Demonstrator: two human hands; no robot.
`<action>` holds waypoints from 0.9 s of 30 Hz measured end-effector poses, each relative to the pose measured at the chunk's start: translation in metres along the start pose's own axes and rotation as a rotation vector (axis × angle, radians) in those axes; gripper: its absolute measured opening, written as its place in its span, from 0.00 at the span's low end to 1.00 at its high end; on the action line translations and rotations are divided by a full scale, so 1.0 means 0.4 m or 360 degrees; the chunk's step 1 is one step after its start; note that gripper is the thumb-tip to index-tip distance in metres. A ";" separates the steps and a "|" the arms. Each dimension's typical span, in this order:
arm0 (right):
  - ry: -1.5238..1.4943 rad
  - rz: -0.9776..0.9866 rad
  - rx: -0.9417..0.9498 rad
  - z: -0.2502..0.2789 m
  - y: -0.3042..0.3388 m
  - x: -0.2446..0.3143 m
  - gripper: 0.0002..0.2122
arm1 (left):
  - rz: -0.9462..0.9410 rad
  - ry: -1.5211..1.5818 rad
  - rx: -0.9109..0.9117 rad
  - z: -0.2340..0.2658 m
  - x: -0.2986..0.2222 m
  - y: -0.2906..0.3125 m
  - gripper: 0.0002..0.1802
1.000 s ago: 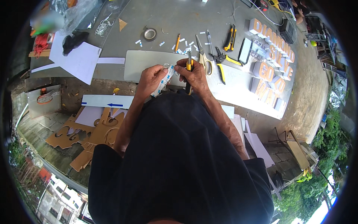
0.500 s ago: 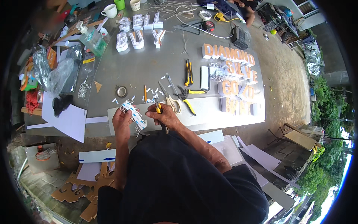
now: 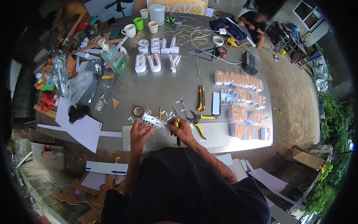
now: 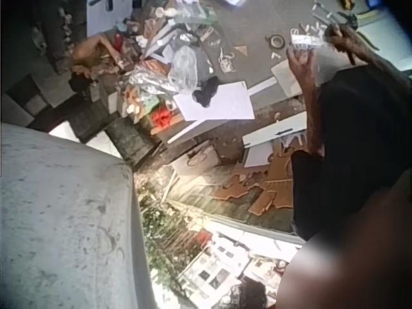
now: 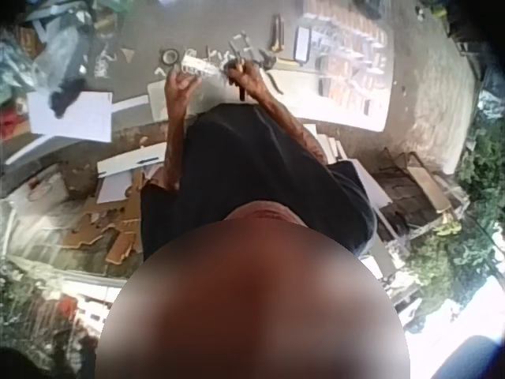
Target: The recorder is assembling illuminated signs by attaching LED strips and wiring to cutout letters.
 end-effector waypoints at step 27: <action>0.0190 0.0437 -0.0079 0.014 0.075 0.164 0.08 | 0.0457 0.0138 0.0470 -0.105 0.051 0.028 0.17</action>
Point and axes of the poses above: each hand's wrist, its own y-axis away from the middle knuckle, its own z-axis out of the back of the hand, x = y × z, the point moved 10 cm from there along -y, towards the middle knuckle, and after that the axes turned 1 degree about -z, right-handed, at the moved point
